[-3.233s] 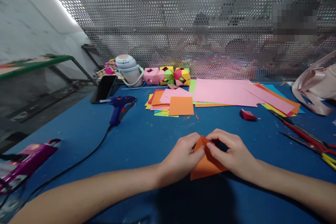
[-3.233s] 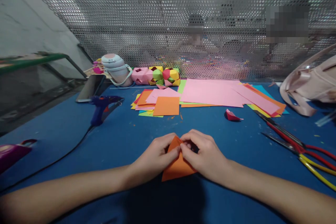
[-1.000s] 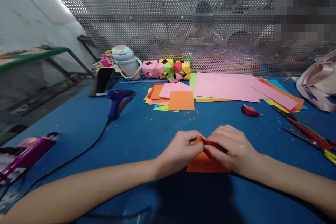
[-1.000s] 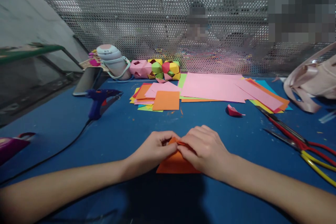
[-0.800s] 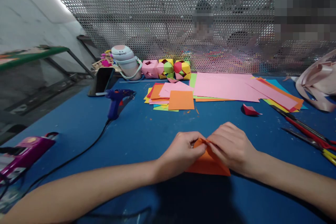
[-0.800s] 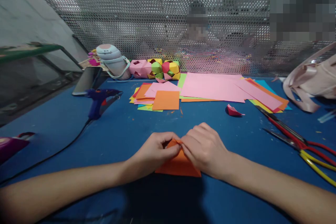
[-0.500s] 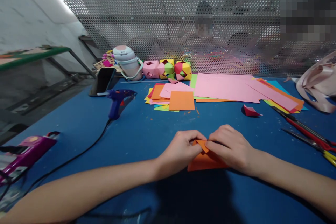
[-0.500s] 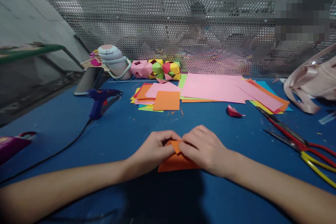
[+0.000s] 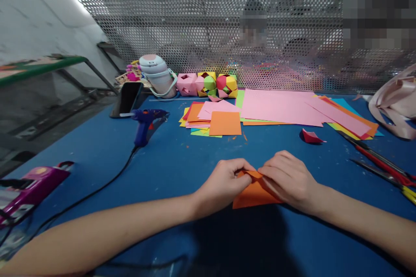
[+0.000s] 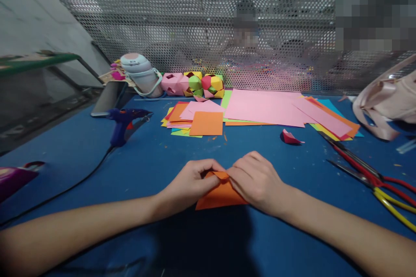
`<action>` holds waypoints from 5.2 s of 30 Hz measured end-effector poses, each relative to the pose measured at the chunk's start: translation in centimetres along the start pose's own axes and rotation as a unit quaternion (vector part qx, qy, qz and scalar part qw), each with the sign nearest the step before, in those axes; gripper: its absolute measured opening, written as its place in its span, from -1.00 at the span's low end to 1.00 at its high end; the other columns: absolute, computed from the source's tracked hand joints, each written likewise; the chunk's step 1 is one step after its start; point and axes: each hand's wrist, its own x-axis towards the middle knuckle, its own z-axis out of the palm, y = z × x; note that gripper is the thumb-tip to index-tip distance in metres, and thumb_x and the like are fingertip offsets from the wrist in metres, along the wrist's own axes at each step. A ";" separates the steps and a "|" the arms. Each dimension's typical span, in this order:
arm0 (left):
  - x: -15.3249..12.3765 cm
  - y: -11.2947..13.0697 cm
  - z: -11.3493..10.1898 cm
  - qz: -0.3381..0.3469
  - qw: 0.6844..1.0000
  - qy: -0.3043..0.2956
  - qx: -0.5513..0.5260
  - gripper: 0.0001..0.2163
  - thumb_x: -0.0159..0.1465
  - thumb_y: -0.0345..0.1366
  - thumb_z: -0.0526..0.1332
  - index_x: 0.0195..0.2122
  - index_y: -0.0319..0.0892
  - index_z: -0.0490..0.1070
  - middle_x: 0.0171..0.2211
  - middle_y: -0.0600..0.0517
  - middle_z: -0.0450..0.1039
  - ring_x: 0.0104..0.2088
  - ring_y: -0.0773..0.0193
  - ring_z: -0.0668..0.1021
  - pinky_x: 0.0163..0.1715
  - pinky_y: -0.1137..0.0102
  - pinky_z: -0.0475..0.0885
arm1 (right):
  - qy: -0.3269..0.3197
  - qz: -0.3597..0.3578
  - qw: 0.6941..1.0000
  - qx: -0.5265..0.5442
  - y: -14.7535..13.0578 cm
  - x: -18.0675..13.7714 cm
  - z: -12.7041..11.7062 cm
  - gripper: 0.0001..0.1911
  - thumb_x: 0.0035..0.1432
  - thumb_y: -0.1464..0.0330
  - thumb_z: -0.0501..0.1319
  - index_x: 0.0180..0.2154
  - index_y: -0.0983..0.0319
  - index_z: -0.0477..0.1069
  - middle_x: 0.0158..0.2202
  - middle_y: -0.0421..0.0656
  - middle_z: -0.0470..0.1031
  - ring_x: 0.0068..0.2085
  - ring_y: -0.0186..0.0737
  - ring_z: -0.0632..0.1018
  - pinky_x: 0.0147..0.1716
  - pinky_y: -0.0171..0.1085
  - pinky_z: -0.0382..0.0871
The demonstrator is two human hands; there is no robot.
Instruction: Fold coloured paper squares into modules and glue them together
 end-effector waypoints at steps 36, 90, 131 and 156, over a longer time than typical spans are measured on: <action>-0.1 0.6 -0.2 -0.020 0.995 -0.035 -0.091 -0.72 0.02 -0.52 0.04 -0.30 -0.28 0.48 -0.38 0.07 0.49 -0.38 0.36 0.46 -0.38 0.54 0.32 | -0.097 -0.079 0.992 -0.004 0.9 0.0 -0.4 -0.80 0.24 0.49 0.00 -0.27 0.32 0.39 -0.33 -0.05 0.42 -0.34 -0.26 0.33 -0.33 -0.25 0.23; 0.3 0.3 -0.4 0.002 0.997 -0.031 -0.077 -0.79 0.18 -0.29 0.15 -0.28 -0.26 0.52 -0.27 -0.04 0.52 -0.24 0.25 0.50 -0.20 0.45 0.35 | -0.063 -0.113 0.991 0.024 1.3 -0.2 -0.6 -0.81 0.23 0.52 0.01 -0.16 0.35 0.32 -0.37 -0.02 0.44 -0.33 -0.23 0.39 -0.37 -0.22 0.28; 0.5 0.3 -0.1 -0.086 0.994 -0.007 -0.065 -0.91 0.03 -0.34 0.20 -0.52 -0.26 0.42 -0.57 0.12 0.38 -0.50 0.38 0.36 -0.50 0.52 0.23 | -0.054 0.376 0.881 0.282 -1.0 0.8 0.4 -0.89 -0.01 0.34 0.26 -0.46 0.27 0.44 -0.59 -0.28 0.37 -0.53 -0.40 0.34 -0.56 -0.41 0.21; 0.5 0.6 -0.8 -0.067 0.994 -0.053 -0.063 -0.70 0.05 -0.51 0.04 -0.29 -0.23 0.52 -0.32 0.06 0.55 -0.26 0.26 0.51 -0.23 0.46 0.34 | 0.002 0.157 0.947 0.279 0.5 -0.1 0.5 -0.75 0.06 0.61 0.06 -0.30 0.26 0.43 -0.33 -0.12 0.41 -0.32 -0.33 0.45 -0.34 -0.34 0.34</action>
